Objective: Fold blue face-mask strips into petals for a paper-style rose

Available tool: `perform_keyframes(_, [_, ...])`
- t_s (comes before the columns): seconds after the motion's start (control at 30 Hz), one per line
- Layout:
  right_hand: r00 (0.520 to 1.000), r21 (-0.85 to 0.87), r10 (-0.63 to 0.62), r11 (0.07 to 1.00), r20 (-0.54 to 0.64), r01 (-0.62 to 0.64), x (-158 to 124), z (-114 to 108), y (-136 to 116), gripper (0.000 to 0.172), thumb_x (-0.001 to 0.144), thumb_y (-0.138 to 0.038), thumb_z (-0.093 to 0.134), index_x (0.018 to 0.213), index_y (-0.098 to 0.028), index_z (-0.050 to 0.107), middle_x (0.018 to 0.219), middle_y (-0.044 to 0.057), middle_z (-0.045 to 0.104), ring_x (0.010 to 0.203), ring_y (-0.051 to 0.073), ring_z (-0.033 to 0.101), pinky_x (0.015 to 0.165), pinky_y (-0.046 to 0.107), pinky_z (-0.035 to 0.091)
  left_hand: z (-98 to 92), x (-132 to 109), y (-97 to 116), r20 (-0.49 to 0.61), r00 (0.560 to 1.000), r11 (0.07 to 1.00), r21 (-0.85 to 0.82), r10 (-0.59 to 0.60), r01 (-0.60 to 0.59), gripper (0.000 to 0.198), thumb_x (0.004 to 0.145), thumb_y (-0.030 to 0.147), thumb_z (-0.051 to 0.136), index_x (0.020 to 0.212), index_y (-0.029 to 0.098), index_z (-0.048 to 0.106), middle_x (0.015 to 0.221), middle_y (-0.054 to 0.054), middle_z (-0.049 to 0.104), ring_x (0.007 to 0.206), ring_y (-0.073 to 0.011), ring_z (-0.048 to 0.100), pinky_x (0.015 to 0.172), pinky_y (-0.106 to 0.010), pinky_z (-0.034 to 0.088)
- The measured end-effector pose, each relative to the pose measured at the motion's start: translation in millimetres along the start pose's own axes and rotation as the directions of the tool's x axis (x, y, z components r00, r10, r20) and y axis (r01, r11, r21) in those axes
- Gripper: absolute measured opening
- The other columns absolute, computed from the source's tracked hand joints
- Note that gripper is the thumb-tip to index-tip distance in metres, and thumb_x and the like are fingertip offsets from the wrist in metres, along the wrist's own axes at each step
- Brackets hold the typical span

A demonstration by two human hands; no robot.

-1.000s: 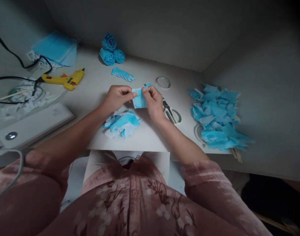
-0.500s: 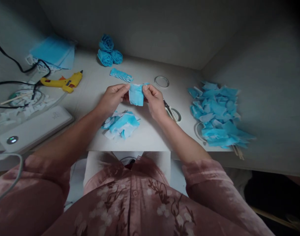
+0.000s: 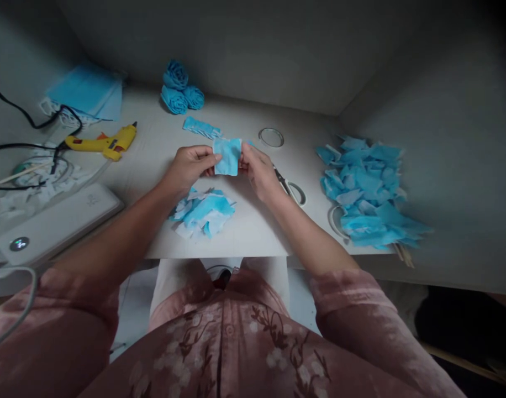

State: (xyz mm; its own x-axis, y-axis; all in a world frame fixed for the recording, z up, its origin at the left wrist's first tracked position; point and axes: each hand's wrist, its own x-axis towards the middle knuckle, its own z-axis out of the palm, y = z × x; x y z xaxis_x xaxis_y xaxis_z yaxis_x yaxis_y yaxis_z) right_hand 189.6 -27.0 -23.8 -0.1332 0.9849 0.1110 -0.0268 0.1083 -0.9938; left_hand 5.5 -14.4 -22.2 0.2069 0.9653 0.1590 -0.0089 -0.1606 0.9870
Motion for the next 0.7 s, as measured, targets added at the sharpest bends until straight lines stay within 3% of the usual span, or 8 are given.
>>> perform_keyframes(0.17, [0.999, 0.073, -0.049, 0.996, -0.012, 0.049, 3, -3, 3, 0.059, 0.062, -0.071, 0.088, 0.086, -0.023, 0.065, 0.074, -0.005, 0.057, 0.073, 0.012, 0.055, 0.071, 0.027, 0.047, 0.5, -1, 5, -0.027, 1.000, 0.999, 0.051, 0.014, -0.013, 0.041, 0.075, 0.049, 0.083, 0.058, 0.018, 0.062, 0.055, 0.000, 0.057, 0.055, -0.0103, 0.050, 0.055, -0.023, 0.042])
perform_keyframes(0.27, [0.997, 0.031, -0.065, 0.997, -0.046, 0.066, 6, -6, 4, 0.058, 0.063, -0.073, 0.086, 0.080, -0.023, 0.062, 0.068, -0.006, 0.050, 0.067, 0.010, 0.046, 0.066, 0.026, 0.042, 0.4, -2, 9, -0.022, 1.000, 0.997, 0.080, 0.021, -0.019, 0.040, 0.076, 0.050, 0.081, 0.059, 0.018, 0.062, 0.056, 0.000, 0.058, 0.056, -0.0113, 0.051, 0.057, -0.024, 0.044])
perform_keyframes(0.4, [0.997, 0.003, -0.049, 0.999, -0.062, 0.050, 6, -6, 2, 0.060, 0.062, -0.076, 0.084, 0.082, -0.023, 0.062, 0.070, -0.006, 0.051, 0.067, 0.010, 0.046, 0.066, 0.026, 0.040, -0.9, -2, 10, -0.016, 0.999, 0.996, 0.088, 0.030, -0.029, 0.040, 0.077, 0.050, 0.081, 0.060, 0.019, 0.062, 0.058, 0.000, 0.058, 0.058, -0.0120, 0.051, 0.059, -0.024, 0.045])
perform_keyframes(0.57, [0.996, 0.031, -0.057, 0.998, -0.071, 0.059, 5, -6, 1, 0.057, 0.065, -0.072, 0.084, 0.083, -0.023, 0.062, 0.071, -0.006, 0.054, 0.067, 0.010, 0.046, 0.067, 0.027, 0.041, -1.0, 0, 1, 0.045, 0.998, 0.997, -0.069, -0.032, 0.035, 0.041, 0.082, 0.055, 0.076, 0.069, 0.018, 0.064, 0.064, -0.002, 0.060, 0.061, -0.0127, 0.056, 0.059, -0.024, 0.047])
perform_keyframes(0.7, [0.996, 0.031, -0.044, 0.998, -0.078, 0.046, 4, -6, 2, 0.056, 0.066, -0.072, 0.085, 0.083, -0.024, 0.062, 0.071, -0.005, 0.053, 0.067, 0.011, 0.046, 0.068, 0.027, 0.043, -1.8, 2, -7, 0.103, 0.994, 0.993, -0.106, -0.038, 0.049, 0.030, 0.078, 0.046, 0.082, 0.080, 0.019, 0.068, 0.069, -0.001, 0.064, 0.062, -0.0120, 0.058, 0.058, -0.023, 0.047])
